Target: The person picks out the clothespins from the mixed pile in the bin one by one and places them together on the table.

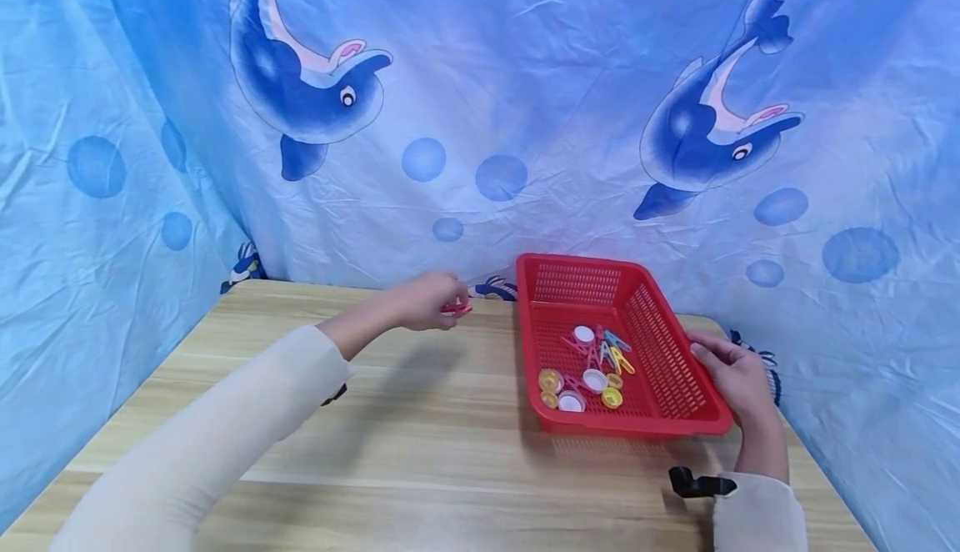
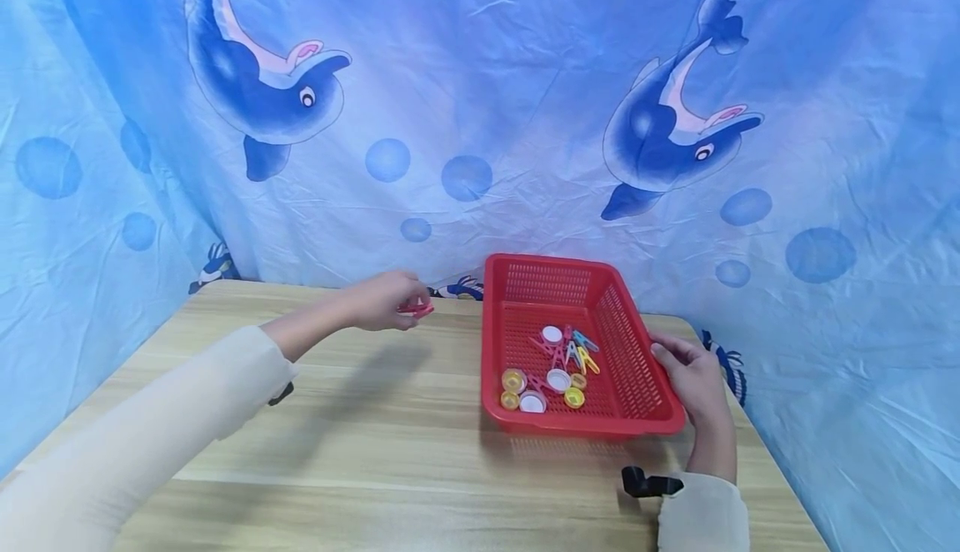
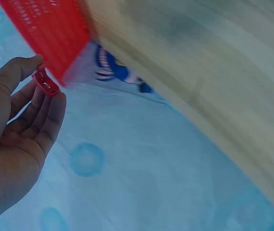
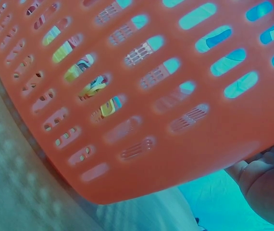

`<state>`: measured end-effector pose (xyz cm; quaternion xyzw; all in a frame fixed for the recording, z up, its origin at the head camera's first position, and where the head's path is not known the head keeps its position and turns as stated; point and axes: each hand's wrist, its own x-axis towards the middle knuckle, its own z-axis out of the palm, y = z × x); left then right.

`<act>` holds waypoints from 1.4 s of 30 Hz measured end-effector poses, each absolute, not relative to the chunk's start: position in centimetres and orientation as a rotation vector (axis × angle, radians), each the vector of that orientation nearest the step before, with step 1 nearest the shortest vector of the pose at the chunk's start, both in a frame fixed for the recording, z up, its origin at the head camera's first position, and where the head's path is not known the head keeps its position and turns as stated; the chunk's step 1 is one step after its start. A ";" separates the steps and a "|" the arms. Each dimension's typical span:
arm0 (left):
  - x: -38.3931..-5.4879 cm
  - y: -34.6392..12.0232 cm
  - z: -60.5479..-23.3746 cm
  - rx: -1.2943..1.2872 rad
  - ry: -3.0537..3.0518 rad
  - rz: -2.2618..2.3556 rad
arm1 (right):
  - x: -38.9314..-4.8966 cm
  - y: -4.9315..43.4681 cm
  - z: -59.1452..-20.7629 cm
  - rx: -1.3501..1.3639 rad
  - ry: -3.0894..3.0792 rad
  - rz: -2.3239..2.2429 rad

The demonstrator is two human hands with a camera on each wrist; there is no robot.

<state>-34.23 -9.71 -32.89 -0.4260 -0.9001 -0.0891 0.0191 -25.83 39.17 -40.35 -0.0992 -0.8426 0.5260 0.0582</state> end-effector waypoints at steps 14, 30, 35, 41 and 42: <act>-35.6 -18.4 -37.7 -1.080 -2.866 -0.558 | -25.9 39.1 -40.6 -0.327 -2.559 1.558; -36.0 -27.1 -40.6 -0.548 -2.941 -0.735 | -25.9 39.1 -40.6 -0.332 -2.570 1.543; -35.8 -29.6 -41.4 -0.381 -2.946 -0.831 | -26.0 39.2 -40.7 -0.331 -2.572 1.534; -35.7 -31.8 -42.2 -0.260 -2.946 -0.885 | -25.9 39.2 -40.5 -0.329 -2.581 1.508; -35.7 -32.2 -42.3 -0.250 -2.944 -0.880 | -25.9 39.2 -40.5 -0.329 -2.581 1.509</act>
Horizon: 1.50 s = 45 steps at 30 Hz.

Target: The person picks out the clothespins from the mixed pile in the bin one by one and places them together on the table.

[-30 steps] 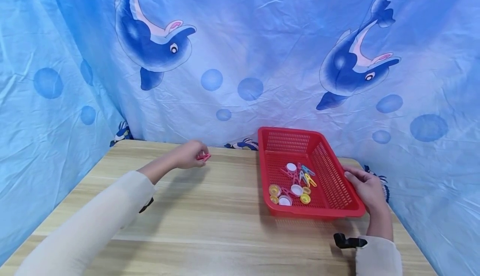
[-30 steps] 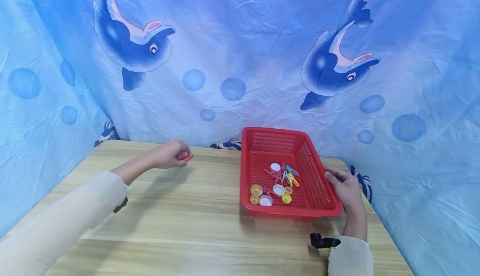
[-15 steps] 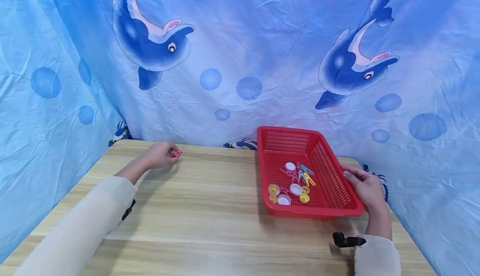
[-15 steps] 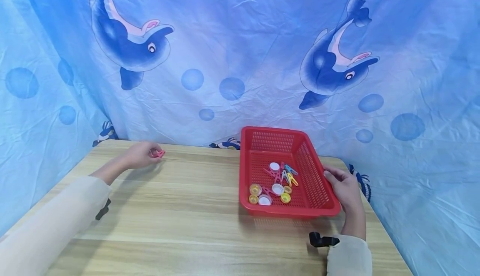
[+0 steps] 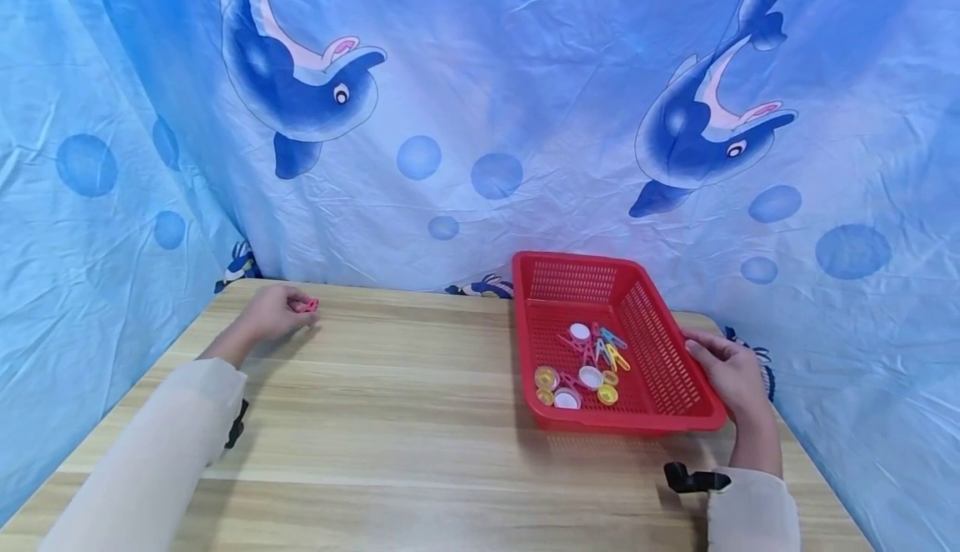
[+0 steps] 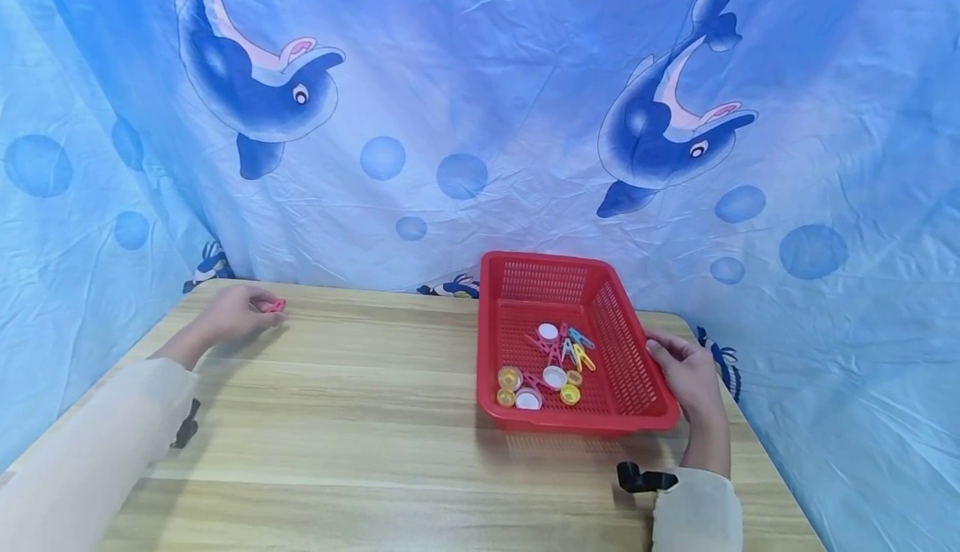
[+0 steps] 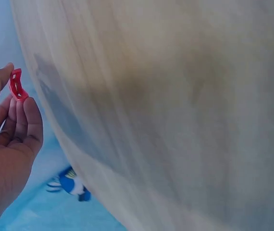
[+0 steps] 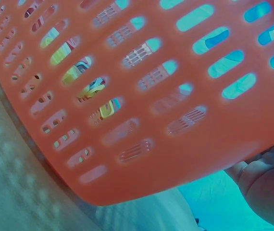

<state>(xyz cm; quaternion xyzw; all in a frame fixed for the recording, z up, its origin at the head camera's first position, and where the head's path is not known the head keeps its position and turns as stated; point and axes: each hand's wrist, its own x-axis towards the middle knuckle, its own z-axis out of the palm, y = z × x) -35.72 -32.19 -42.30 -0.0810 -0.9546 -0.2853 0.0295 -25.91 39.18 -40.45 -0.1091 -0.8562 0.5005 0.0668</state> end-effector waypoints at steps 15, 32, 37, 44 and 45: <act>-35.0 -34.6 -43.2 -0.135 -2.981 -0.833 | -26.0 39.0 -40.6 -0.309 -2.533 1.589; -34.3 -34.7 -43.0 -0.117 -3.012 -0.830 | -25.8 39.0 -40.4 -0.300 -2.530 1.601; -34.3 -34.7 -43.0 -0.144 -2.994 -0.821 | -25.8 39.0 -40.2 -0.297 -2.534 1.579; -34.5 -35.1 -43.3 -0.143 -3.015 -0.849 | -25.9 39.0 -40.4 -0.293 -2.533 1.594; -34.6 -35.2 -43.2 -0.142 -3.023 -0.863 | -25.9 39.0 -40.4 -0.295 -2.531 1.595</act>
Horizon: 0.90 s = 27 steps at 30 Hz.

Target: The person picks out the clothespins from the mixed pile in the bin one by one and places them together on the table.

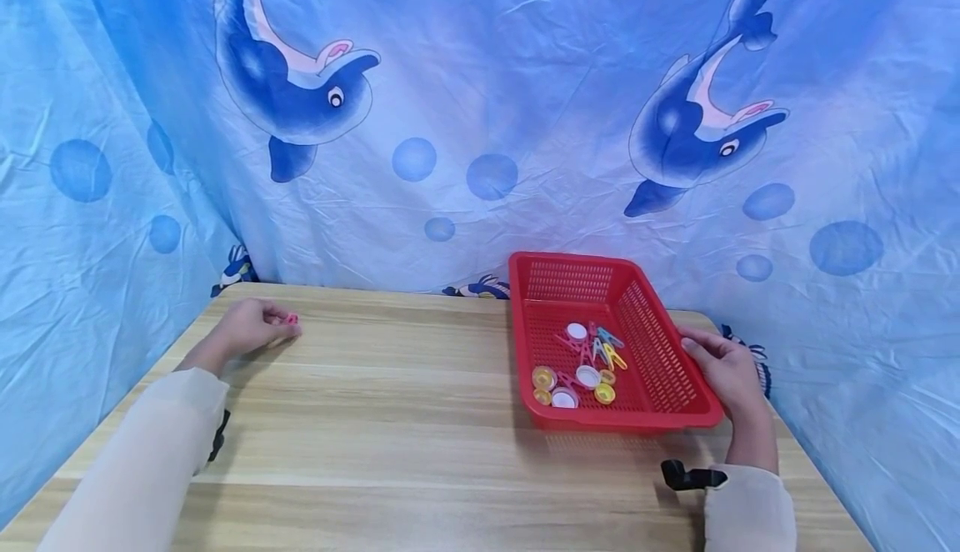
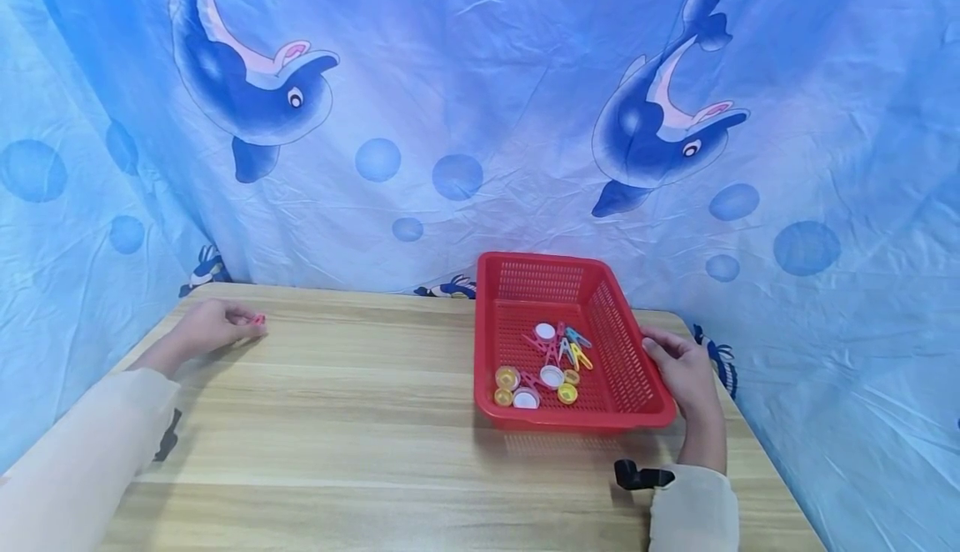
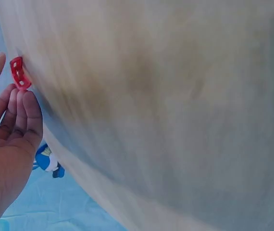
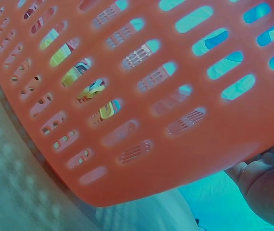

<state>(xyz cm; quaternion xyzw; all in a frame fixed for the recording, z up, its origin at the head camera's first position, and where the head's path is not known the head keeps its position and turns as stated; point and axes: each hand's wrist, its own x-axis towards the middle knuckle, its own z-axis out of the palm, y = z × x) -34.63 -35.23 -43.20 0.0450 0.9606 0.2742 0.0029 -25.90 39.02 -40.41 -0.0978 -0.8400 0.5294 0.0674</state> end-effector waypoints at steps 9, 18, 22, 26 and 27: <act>-35.1 -34.2 -40.7 0.191 3.047 0.804 | -26.0 39.0 -40.5 -0.284 -2.530 1.607; -37.1 -30.5 -37.8 0.307 3.063 0.791 | -25.9 39.1 -40.5 -0.260 -2.525 1.604; -38.0 -28.1 -36.7 0.390 3.072 0.807 | -25.9 39.1 -40.5 -0.242 -2.525 1.602; -38.6 -25.5 -35.7 0.481 3.064 0.830 | -25.8 39.1 -40.4 -0.231 -2.525 1.597; -38.8 -24.8 -35.5 0.506 3.066 0.829 | -25.8 39.1 -40.4 -0.233 -2.525 1.596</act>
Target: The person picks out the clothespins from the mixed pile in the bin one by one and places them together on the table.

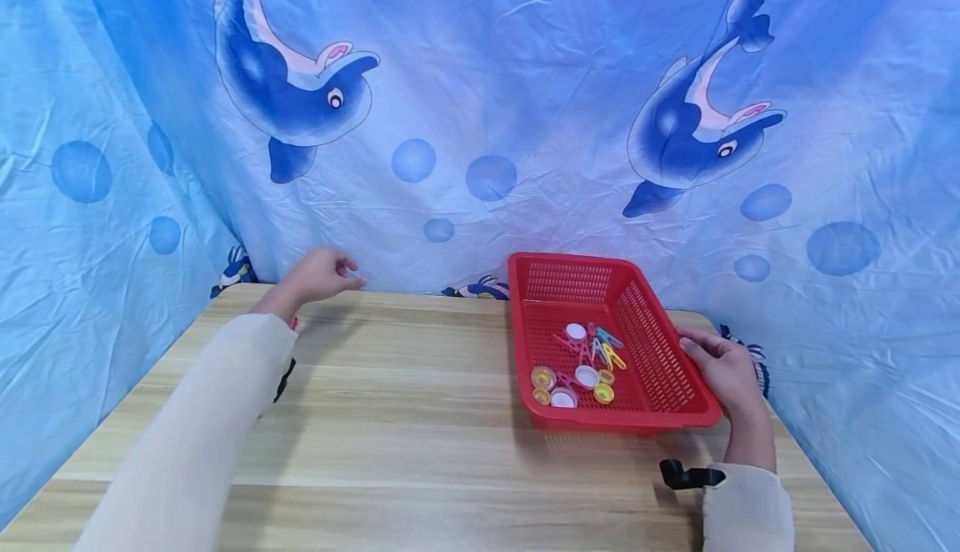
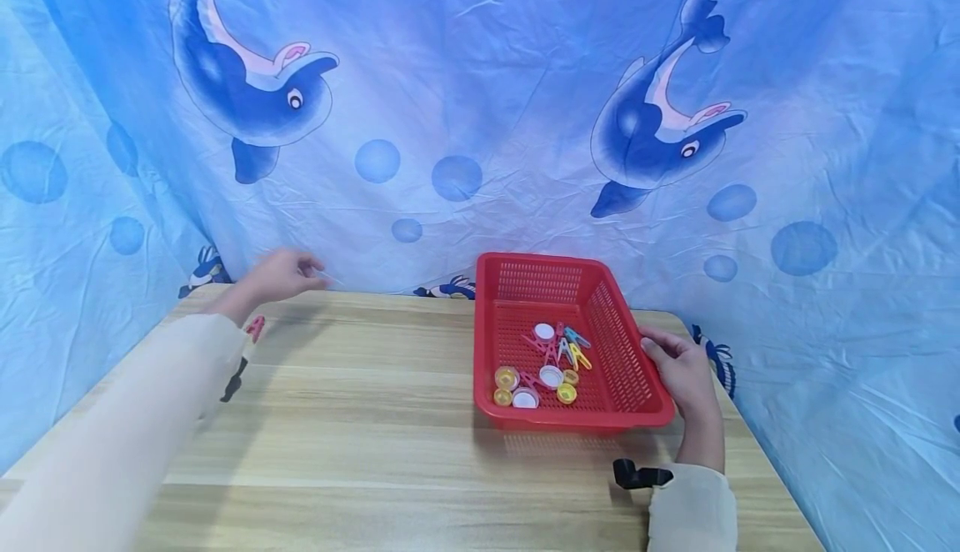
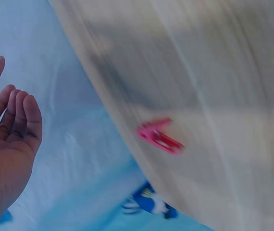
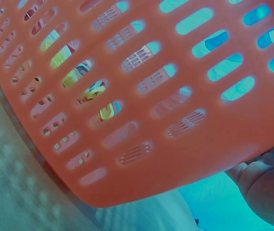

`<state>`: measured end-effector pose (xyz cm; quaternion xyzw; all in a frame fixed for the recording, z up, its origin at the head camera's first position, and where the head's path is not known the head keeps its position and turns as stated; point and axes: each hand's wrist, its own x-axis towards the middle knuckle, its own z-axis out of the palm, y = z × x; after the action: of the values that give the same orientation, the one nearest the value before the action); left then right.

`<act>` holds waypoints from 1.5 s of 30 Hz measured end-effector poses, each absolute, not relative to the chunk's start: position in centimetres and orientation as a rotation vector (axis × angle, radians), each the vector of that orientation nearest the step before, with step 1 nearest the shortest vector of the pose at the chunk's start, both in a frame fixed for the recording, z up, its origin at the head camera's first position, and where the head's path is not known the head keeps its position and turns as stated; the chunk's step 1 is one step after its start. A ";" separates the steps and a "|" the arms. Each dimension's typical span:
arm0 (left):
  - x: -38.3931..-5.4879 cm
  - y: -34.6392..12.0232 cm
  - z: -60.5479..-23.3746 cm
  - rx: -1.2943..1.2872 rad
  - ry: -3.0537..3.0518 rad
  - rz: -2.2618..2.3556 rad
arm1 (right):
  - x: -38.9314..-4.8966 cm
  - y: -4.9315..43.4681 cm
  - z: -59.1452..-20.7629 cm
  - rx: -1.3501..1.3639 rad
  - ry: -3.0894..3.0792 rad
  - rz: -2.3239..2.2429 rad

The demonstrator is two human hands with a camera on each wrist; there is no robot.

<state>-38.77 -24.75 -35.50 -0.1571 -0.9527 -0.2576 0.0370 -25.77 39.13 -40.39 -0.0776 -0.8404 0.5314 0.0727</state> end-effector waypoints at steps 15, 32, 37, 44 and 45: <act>-40.1 -14.3 -33.0 -0.610 -2.941 -0.791 | -25.8 38.9 -40.2 -0.280 -2.533 1.587; -38.7 -4.3 -32.1 -1.019 -2.864 -0.724 | -25.7 39.1 -40.4 -0.307 -2.537 1.601; -37.6 -1.3 -32.1 -1.130 -2.851 -0.659 | -25.6 39.2 -40.5 -0.307 -2.541 1.594; -35.9 2.8 -32.0 -1.190 -2.886 -0.620 | -25.6 39.1 -40.5 -0.299 -2.546 1.588; -35.7 3.2 -32.1 -1.203 -2.880 -0.617 | -25.7 39.1 -40.5 -0.296 -2.546 1.588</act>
<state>-35.69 3.24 -32.11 -0.3781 -0.9050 -0.1938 -0.0200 -25.66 39.14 -40.50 -0.0979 -0.8427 0.5257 0.0631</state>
